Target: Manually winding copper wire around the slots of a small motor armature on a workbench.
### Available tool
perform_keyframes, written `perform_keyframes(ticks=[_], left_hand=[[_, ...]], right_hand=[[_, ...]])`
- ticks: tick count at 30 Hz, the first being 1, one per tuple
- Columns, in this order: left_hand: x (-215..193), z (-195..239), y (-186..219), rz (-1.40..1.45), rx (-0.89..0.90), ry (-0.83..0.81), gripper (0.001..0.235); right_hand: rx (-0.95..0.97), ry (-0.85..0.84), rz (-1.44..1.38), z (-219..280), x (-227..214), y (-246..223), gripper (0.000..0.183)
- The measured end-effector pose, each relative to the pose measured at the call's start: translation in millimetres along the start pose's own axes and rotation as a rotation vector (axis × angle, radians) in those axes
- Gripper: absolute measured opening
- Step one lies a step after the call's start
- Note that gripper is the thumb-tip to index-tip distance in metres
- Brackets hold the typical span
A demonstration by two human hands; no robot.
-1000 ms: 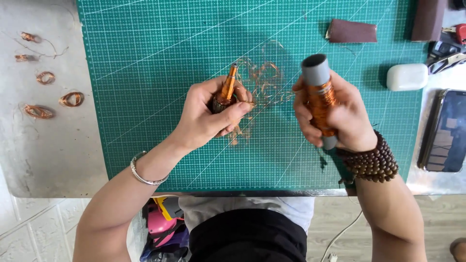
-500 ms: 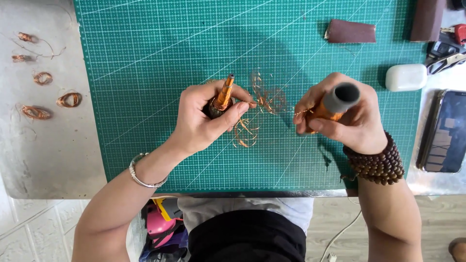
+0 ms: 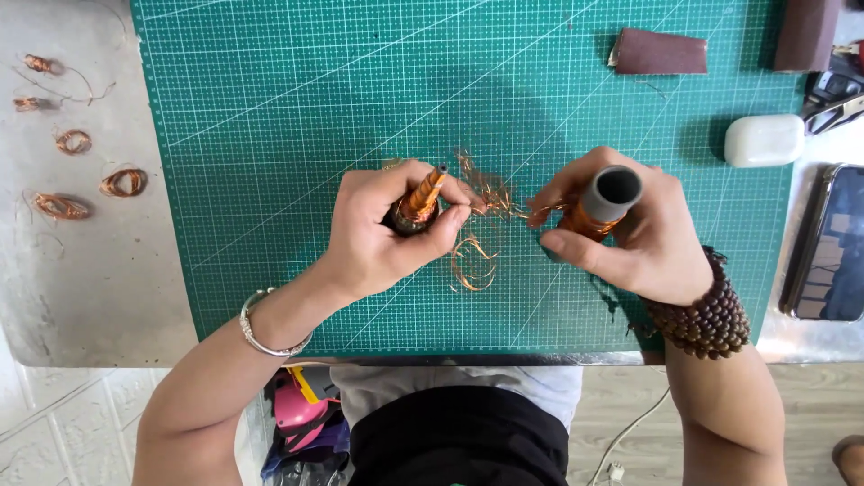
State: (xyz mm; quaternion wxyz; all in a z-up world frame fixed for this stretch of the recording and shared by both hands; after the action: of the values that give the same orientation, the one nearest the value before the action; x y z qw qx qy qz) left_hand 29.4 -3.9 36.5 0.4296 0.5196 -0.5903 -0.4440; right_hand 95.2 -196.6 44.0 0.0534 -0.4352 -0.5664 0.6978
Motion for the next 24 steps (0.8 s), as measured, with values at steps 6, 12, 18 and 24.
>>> perform_keyframes(ticks=[6, 12, 18, 24], left_hand=[[2.9, 3.7, -3.9, -0.212, 0.097, -0.029, 0.006], [8.6, 6.5, -1.2, -0.32, 0.247, -0.067, 0.012], [10.4, 9.4, -8.2, -0.327, 0.29, -0.132, 0.011], [11.2, 5.3, -3.8, -0.302, 0.239, -0.14, 0.007]], right_hand=[[-0.299, 0.427, 0.501, -1.7, -12.2, -31.6, 0.042], [-0.317, 0.282, 0.534, 3.5, 21.9, -35.1, 0.025], [-0.209, 0.178, 0.327, -4.5, 21.9, -31.3, 0.007], [-0.141, 0.187, 0.326, -2.8, 18.4, -21.7, 0.005]])
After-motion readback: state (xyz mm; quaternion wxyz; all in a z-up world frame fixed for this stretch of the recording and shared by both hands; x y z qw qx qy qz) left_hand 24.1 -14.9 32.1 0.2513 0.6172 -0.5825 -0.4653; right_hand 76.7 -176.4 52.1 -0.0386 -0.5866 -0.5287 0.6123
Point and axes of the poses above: each hand's wrist, its own z-axis away from the middle knuckle, its own x-axis out of the palm, y = z × x, the point moved 4 cm from there along -z, towards the middle knuckle, and after that the axes turned 15 degrees about z, right-handed, at the moved point
